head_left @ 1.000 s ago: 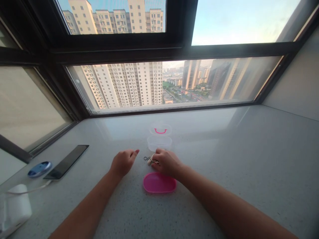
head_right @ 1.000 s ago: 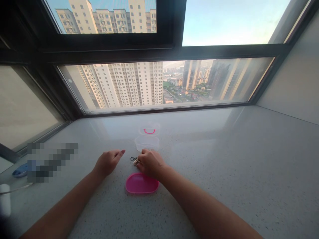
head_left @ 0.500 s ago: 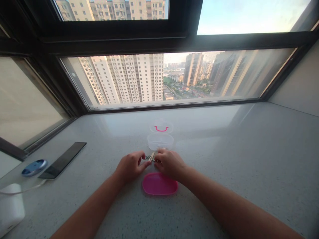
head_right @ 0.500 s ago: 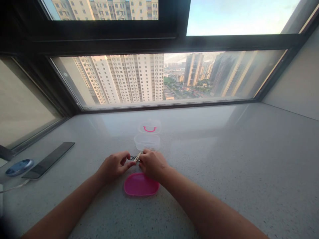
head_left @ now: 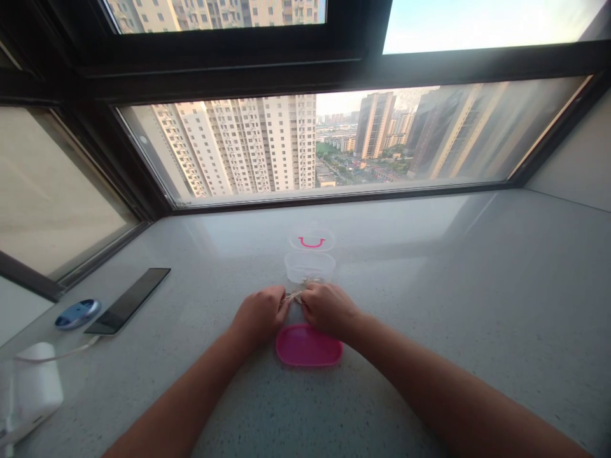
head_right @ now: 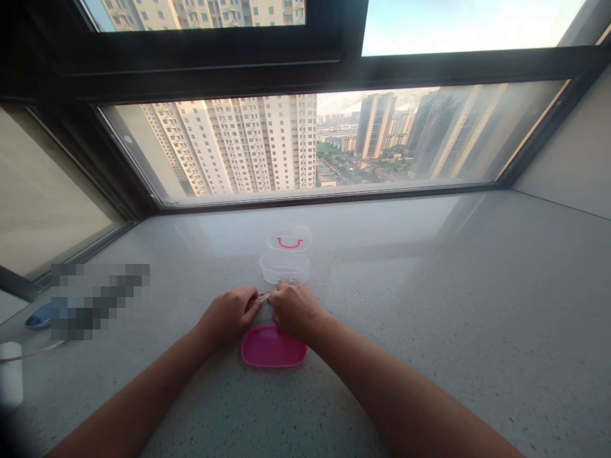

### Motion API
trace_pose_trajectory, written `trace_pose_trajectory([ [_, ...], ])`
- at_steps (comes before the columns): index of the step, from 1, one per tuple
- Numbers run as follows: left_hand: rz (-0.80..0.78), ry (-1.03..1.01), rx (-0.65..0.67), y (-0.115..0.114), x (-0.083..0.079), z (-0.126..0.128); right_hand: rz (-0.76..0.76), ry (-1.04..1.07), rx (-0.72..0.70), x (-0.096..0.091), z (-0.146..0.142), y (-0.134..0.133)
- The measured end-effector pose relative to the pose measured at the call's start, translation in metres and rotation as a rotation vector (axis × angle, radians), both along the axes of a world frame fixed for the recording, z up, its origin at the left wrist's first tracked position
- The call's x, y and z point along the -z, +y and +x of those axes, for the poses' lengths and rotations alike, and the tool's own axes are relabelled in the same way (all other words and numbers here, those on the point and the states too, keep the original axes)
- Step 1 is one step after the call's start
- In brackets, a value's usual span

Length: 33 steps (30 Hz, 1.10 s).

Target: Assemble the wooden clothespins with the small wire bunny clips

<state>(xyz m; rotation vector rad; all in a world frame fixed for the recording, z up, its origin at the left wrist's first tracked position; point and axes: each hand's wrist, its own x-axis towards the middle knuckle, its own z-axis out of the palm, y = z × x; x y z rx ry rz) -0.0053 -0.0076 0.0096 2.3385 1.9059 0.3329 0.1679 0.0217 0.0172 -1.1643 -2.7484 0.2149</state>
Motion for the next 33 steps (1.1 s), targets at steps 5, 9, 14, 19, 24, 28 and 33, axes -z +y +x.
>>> trace_pose_trajectory([
  [5,0.028,-0.074,0.036,0.001,-0.002,-0.003,0.018,-0.002,0.019,0.001,0.002,-0.003],
  [9,0.043,-0.244,0.084,0.002,-0.002,-0.005,0.033,0.133,0.059,0.002,0.004,-0.004],
  [14,-0.015,-0.529,0.069,0.001,-0.004,-0.004,-0.041,0.494,0.058,0.006,0.005,0.001],
  [19,-0.031,-0.744,0.01,0.001,-0.011,0.001,-0.415,0.827,0.098,0.013,0.003,0.009],
  [24,-0.065,-0.852,0.012,0.005,-0.019,0.006,-0.738,1.099,0.094,0.013,-0.004,0.012],
  [28,-0.123,-1.018,-0.082,0.007,-0.019,0.008,-0.853,1.184,0.083,0.011,-0.006,0.009],
  [33,-0.132,-1.146,-0.205,0.001,-0.013,0.007,-0.83,1.274,0.088,0.022,0.002,0.005],
])
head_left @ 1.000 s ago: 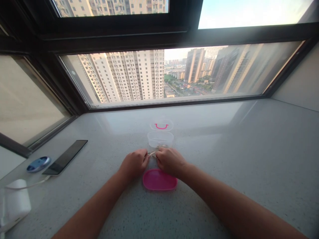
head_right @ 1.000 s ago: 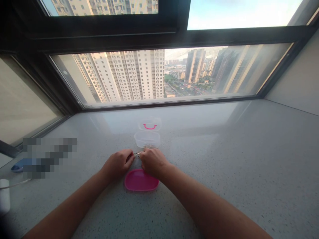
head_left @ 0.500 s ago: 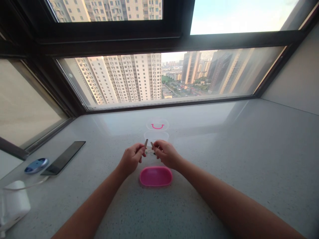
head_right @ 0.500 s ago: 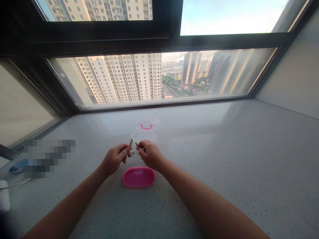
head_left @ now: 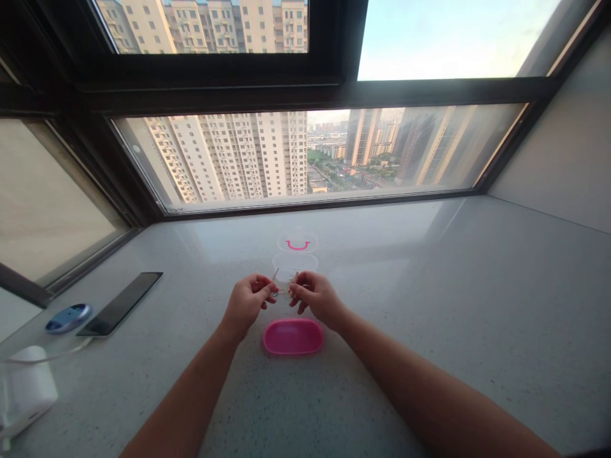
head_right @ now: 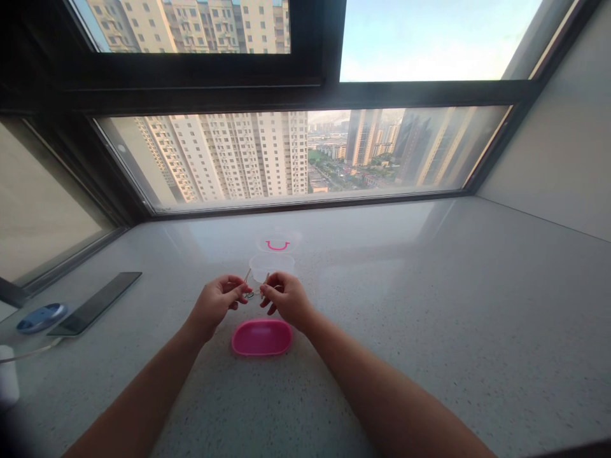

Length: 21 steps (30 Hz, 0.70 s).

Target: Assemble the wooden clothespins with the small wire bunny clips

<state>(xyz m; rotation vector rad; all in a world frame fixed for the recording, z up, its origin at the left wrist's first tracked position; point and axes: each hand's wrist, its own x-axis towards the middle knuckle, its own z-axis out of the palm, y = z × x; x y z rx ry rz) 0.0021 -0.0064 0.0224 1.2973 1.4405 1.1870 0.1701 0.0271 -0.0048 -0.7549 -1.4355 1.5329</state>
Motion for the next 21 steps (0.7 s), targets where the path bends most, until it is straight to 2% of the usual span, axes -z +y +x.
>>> trace_pose_trajectory([
  [5,-0.065,-0.163,-0.004,-0.003,0.005,0.001,0.027,0.05,-0.038,0.005,0.006,0.001],
  [9,-0.081,-0.233,0.058,-0.001,0.01,0.007,0.013,0.08,-0.045,0.005,0.006,0.003],
  [16,0.006,-0.158,0.111,-0.001,0.009,0.011,0.049,0.057,-0.003,0.007,0.007,0.005],
  [21,0.048,-0.081,0.025,0.0,0.011,0.008,0.086,0.051,0.035,0.009,0.006,0.003],
])
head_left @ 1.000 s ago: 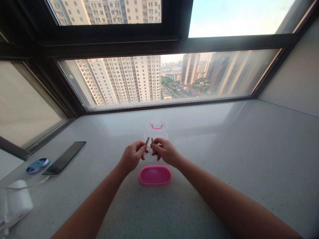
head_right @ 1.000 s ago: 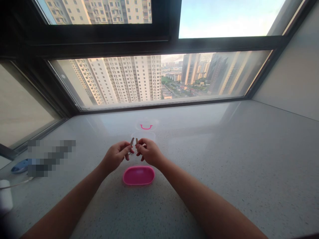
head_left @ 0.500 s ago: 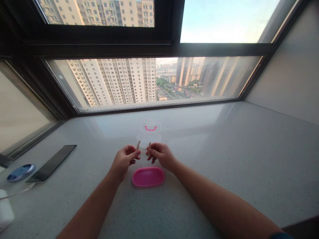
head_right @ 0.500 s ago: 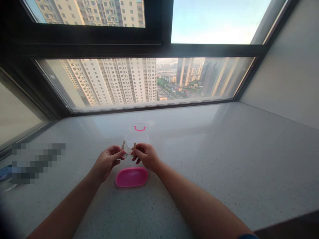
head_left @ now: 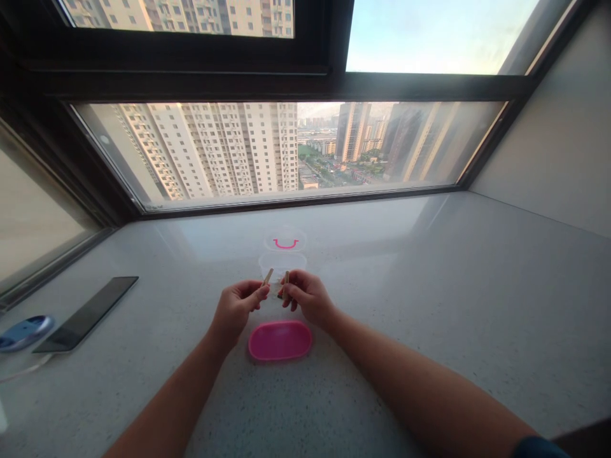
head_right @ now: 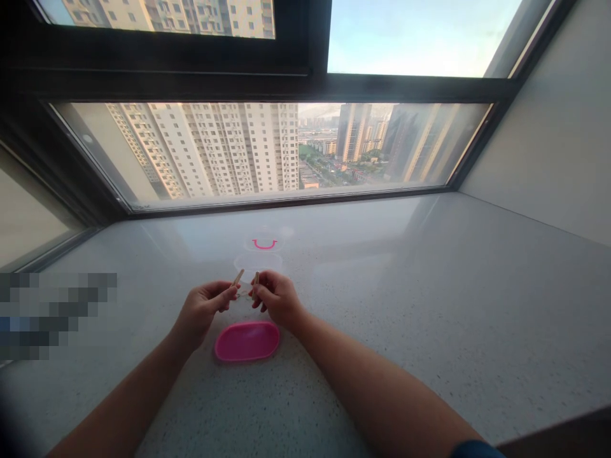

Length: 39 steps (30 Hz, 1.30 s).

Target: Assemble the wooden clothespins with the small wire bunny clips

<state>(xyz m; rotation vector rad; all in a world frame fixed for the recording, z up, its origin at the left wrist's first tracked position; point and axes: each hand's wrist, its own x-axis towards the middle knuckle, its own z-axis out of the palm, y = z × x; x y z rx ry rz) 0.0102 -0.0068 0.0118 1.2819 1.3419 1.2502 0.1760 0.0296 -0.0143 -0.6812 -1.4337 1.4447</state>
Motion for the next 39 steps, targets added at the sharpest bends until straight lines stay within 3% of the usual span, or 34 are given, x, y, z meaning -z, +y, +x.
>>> trace_pose_trajectory([
  [12,-0.03,-0.063,-0.157,0.014,0.011,-0.011,-0.025,-0.146,0.012,0.002,-0.002,-0.003],
  [18,-0.031,-0.01,-0.104,0.014,0.01,-0.011,0.079,-0.2,0.01,0.002,-0.001,-0.01],
  [26,-0.052,-0.05,-0.047,0.011,0.011,-0.011,0.382,-0.246,0.069,-0.001,0.0,-0.016],
  [39,-0.029,-0.191,-0.054,0.014,0.015,-0.012,0.523,-0.226,0.094,-0.007,0.001,-0.015],
])
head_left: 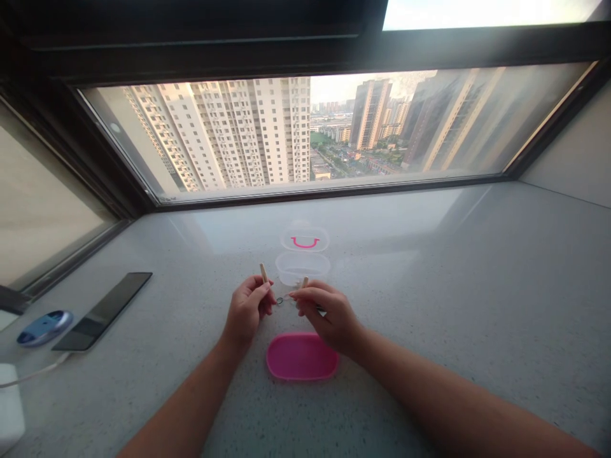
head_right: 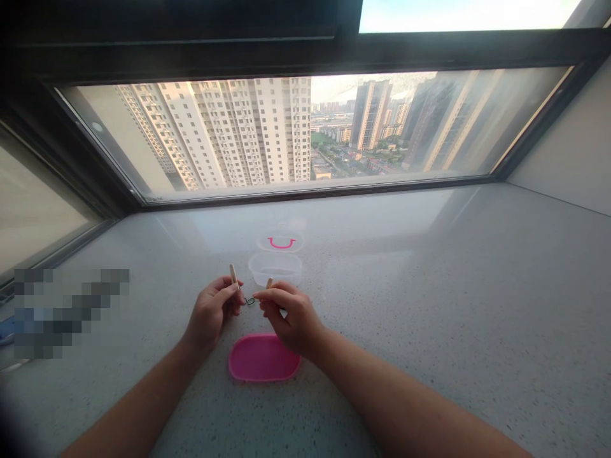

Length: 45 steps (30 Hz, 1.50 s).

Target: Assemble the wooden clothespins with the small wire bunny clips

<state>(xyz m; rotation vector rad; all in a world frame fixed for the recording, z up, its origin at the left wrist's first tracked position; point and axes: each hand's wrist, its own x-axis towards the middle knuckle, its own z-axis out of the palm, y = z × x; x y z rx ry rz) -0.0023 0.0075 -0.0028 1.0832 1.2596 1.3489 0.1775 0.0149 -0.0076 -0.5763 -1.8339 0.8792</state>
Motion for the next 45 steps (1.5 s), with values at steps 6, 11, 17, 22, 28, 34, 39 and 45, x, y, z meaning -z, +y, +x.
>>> trace_pose_trajectory([
  [6,0.073,0.105,-0.013,-0.004,-0.002,0.006,0.021,-0.051,0.046,-0.001,0.001,0.002],
  [11,0.201,0.242,-0.023,-0.008,-0.002,0.009,0.006,-0.067,0.054,0.001,0.002,0.003],
  [17,0.245,0.274,0.015,-0.011,-0.004,0.012,-0.106,-0.02,0.008,0.002,0.0,0.002],
  [22,0.252,0.297,0.037,-0.014,-0.005,0.015,-0.195,0.084,-0.032,0.008,-0.002,0.005],
  [28,0.252,0.289,0.084,-0.019,-0.009,0.019,-0.408,0.27,-0.188,0.003,-0.002,0.006],
  [34,0.201,0.265,0.15,-0.022,-0.012,0.023,-0.514,0.381,-0.195,0.001,-0.002,0.007],
  [39,0.156,0.229,0.148,-0.021,-0.01,0.023,-0.52,0.349,-0.174,0.005,-0.005,0.01],
  [45,0.127,0.208,0.125,-0.018,-0.007,0.019,-0.546,0.324,-0.16,0.0,-0.005,0.01],
])
